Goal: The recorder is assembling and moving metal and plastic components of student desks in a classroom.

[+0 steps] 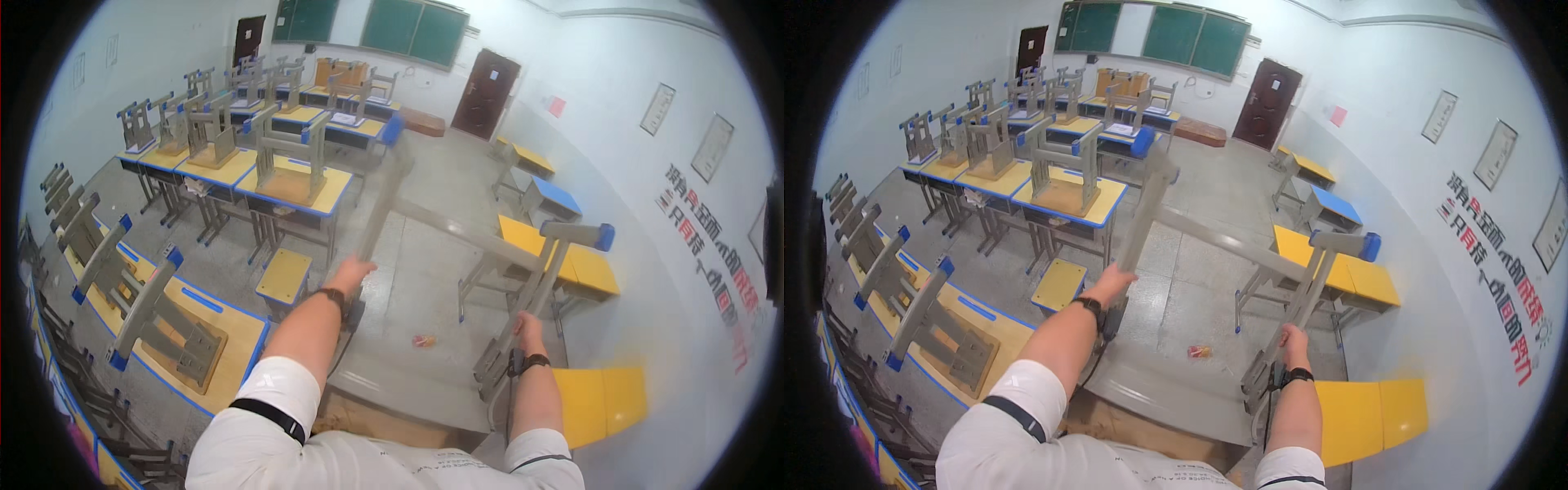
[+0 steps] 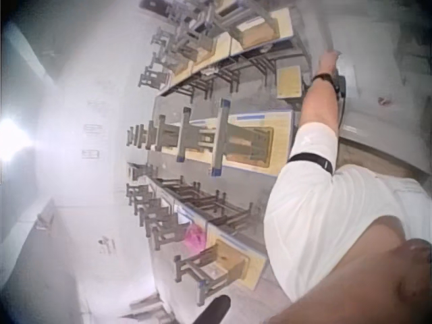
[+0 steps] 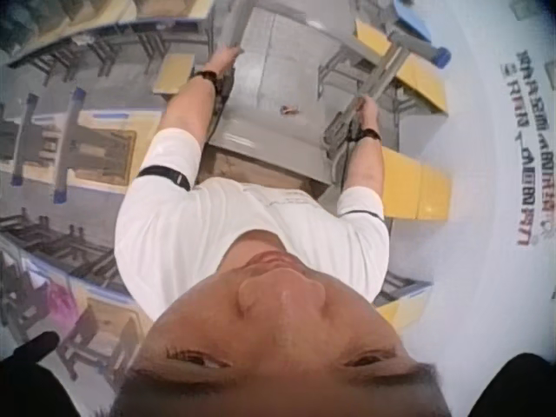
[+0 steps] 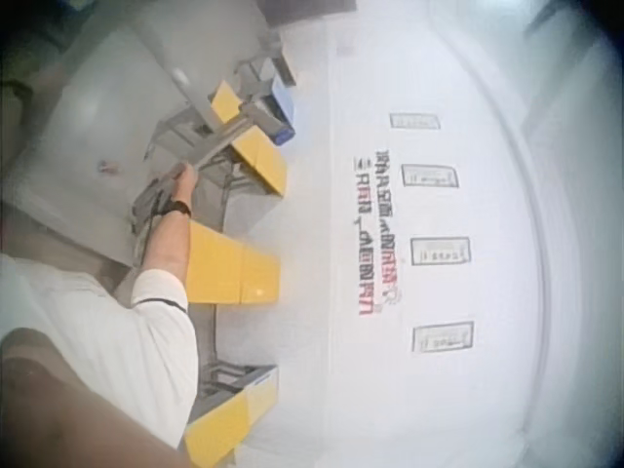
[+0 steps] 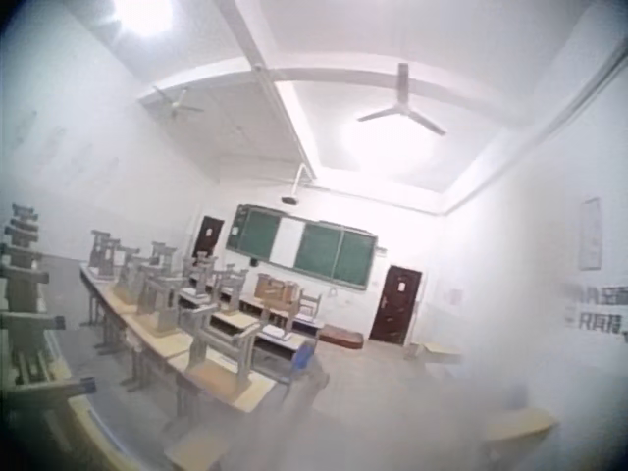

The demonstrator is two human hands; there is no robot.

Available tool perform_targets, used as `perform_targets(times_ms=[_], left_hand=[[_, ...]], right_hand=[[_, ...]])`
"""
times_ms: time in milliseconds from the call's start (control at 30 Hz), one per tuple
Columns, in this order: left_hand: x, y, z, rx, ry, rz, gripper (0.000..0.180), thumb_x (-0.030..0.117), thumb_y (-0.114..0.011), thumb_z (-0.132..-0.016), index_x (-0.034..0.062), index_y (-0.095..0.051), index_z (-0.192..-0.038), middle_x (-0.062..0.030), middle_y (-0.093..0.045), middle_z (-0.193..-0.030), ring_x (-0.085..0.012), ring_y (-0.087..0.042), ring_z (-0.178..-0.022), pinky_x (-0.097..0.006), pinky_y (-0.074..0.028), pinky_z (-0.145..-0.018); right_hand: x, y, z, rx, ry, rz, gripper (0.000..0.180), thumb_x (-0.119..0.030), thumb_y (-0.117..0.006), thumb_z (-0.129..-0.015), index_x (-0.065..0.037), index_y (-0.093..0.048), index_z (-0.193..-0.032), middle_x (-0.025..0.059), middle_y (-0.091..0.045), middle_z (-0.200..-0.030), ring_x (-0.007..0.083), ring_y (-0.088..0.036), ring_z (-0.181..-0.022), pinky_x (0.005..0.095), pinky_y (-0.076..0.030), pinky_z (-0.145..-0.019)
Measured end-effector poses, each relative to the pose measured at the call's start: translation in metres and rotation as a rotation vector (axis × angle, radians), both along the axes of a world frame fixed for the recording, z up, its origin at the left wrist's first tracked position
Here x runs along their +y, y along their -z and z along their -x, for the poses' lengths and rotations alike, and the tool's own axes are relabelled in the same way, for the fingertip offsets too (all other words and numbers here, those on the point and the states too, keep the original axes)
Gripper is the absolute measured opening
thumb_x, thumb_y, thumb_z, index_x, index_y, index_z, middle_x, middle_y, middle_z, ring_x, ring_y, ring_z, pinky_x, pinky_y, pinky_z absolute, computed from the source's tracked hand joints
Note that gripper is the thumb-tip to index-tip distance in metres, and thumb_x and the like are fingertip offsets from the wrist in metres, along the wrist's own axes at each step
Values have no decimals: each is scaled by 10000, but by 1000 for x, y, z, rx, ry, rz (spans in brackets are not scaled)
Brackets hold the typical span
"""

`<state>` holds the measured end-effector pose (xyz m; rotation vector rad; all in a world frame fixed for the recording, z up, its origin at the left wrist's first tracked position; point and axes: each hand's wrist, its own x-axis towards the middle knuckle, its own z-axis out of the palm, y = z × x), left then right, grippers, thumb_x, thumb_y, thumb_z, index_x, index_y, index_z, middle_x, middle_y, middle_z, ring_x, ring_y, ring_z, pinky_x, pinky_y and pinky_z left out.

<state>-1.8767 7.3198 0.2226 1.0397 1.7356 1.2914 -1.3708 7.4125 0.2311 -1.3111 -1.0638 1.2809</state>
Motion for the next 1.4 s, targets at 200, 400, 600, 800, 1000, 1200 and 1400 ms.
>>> perform_targets(times_ms=[200, 400, 600, 800, 1000, 1200, 1400], left_hand=[[121, -92, 19, 26, 42, 3, 413, 198, -698, -732, 7, -551, -1067, -87, -587, -858, -208, -550, -789, -355, -447, -735], [286, -45, 35, 8, -20, -99, 307, 186, -681, -737, -21, -596, -947, -83, -603, -807, -202, -551, -744, -356, -441, -704], [449, -27, 75, 123, 3, -54, 372, 188, -705, -705, -26, -580, -982, -102, -622, -827, -218, -589, -740, -378, -471, -672], [590, -20, 80, 46, 3, 75, 417, 197, -713, -698, -19, -570, -1024, -115, -634, -853, -231, -609, -784, -374, -474, -699], [725, 2, 131, 119, 66, 168, 426, 197, -706, -703, -30, -570, -1036, -156, -642, -883, -270, -618, -823, -381, -474, -717], [884, -8, 171, 202, 47, 67, 395, 218, -693, -721, -49, -600, -997, -167, -649, -805, -292, -625, -782, -382, -474, -703], [1007, -46, 195, 60, 12, -64, 294, 136, -664, -718, -17, -606, -962, -70, -614, -797, -184, -560, -725, -335, -435, -667]], right_hand=[[116, -54, 38, 63, 83, -85, 148, -171, -603, -783, -79, -511, -712, 29, -440, -544, 176, -437, -460, 320, -361, -450], [259, -40, 52, 161, 110, -110, 107, -147, -614, -739, -90, -566, -815, -25, -448, -577, 108, -425, -476, 263, -351, -443], [439, -17, 83, 69, 64, -61, 114, -164, -617, -731, -70, -557, -755, 3, -470, -565, 134, -445, -451, 290, -376, -442], [563, 5, 94, 31, 101, -16, 148, -166, -623, -727, -41, -545, -721, 27, -471, -547, 165, -448, -430, 308, -389, -448], [698, 27, 140, -100, 135, 8, 187, -229, -597, -760, -59, -571, -686, 40, -483, -549, 169, -468, -478, 319, -390, -480], [836, 13, 160, -187, 69, -56, 218, -248, -579, -776, -52, -598, -683, 63, -527, -581, 196, -509, -526, 334, -385, -503], [963, -36, 220, -70, 140, -122, 215, -190, -606, -731, -70, -515, -578, 30, -471, -537, 163, -451, -481, 311, -354, -488]])
